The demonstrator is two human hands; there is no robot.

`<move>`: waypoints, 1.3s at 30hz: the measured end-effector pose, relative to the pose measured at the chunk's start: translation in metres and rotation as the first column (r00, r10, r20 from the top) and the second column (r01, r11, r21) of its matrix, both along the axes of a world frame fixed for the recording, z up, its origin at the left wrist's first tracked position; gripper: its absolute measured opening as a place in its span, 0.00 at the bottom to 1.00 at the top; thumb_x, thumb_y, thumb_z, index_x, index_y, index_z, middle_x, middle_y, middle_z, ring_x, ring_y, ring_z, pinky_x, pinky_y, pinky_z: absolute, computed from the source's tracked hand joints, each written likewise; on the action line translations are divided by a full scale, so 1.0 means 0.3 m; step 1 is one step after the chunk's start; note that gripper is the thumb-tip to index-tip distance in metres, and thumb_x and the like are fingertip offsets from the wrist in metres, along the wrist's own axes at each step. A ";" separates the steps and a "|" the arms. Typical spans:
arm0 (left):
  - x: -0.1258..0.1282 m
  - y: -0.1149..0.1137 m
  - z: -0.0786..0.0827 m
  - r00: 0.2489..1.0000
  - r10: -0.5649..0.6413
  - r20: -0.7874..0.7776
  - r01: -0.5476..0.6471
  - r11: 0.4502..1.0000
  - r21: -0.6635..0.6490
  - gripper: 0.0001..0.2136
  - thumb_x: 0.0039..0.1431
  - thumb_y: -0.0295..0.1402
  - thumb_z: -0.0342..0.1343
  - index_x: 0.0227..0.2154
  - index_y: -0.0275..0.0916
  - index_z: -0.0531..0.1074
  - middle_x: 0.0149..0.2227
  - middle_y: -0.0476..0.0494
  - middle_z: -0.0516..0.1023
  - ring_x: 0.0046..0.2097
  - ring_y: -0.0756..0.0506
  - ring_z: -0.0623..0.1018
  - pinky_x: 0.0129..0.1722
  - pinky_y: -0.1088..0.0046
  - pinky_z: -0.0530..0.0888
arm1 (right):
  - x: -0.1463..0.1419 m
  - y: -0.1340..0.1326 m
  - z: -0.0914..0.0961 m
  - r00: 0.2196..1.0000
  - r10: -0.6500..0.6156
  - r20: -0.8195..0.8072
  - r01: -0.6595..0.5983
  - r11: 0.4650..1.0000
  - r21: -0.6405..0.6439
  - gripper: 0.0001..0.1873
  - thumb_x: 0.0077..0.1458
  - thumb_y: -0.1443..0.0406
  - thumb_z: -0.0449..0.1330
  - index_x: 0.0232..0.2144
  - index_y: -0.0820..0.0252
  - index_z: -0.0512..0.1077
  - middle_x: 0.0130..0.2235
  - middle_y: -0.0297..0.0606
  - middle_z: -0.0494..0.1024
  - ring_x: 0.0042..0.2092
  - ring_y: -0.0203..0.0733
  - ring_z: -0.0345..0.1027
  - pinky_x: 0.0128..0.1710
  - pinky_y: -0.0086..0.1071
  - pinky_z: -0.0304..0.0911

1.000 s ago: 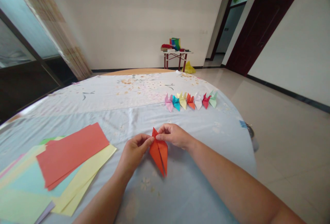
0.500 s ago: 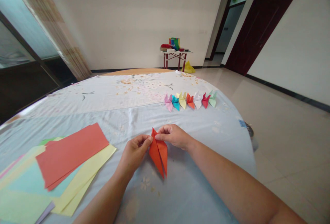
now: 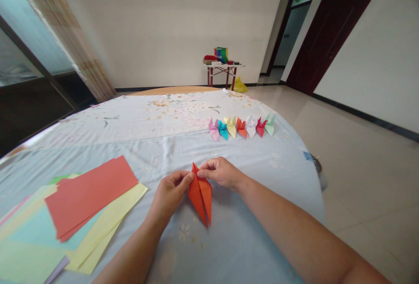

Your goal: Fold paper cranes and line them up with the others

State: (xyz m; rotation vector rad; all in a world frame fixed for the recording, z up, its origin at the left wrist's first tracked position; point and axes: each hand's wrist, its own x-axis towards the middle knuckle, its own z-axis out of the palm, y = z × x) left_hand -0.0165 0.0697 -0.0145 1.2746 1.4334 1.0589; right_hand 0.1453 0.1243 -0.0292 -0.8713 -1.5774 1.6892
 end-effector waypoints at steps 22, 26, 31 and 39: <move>0.015 -0.010 0.006 0.977 0.081 0.197 -0.071 0.996 -0.059 0.13 0.39 0.41 0.62 0.22 0.36 0.74 0.22 0.49 0.75 0.25 0.51 0.71 0.28 0.77 0.66 | -0.009 -0.022 0.008 0.995 0.049 0.090 -0.059 0.992 0.109 0.21 0.42 0.53 0.62 0.28 0.67 0.75 0.26 0.35 0.75 0.27 0.33 0.64 0.29 0.27 0.58; 0.016 -0.011 -0.002 0.958 0.073 0.278 -0.055 0.996 -0.073 0.11 0.41 0.39 0.62 0.22 0.36 0.73 0.23 0.50 0.74 0.26 0.52 0.70 0.28 0.78 0.65 | -0.011 -0.028 0.019 0.996 0.059 0.071 -0.066 0.993 0.098 0.19 0.42 0.54 0.63 0.28 0.67 0.75 0.26 0.34 0.75 0.27 0.32 0.64 0.29 0.27 0.59; 0.005 -0.002 -0.015 0.951 0.085 0.296 -0.069 0.995 -0.066 0.11 0.44 0.40 0.59 0.22 0.36 0.72 0.21 0.51 0.72 0.24 0.53 0.67 0.27 0.79 0.64 | -0.012 -0.040 0.031 0.994 0.083 0.066 -0.089 0.993 0.079 0.18 0.41 0.55 0.64 0.25 0.67 0.75 0.24 0.33 0.74 0.26 0.33 0.64 0.28 0.27 0.58; -0.018 0.012 -0.015 0.970 0.109 0.217 -0.113 0.994 0.007 0.16 0.47 0.46 0.55 0.25 0.36 0.74 0.26 0.46 0.75 0.29 0.48 0.71 0.31 0.75 0.67 | -0.011 -0.029 0.009 0.997 0.023 0.075 -0.028 0.998 0.058 0.17 0.40 0.56 0.64 0.25 0.67 0.74 0.24 0.33 0.74 0.24 0.32 0.62 0.26 0.26 0.57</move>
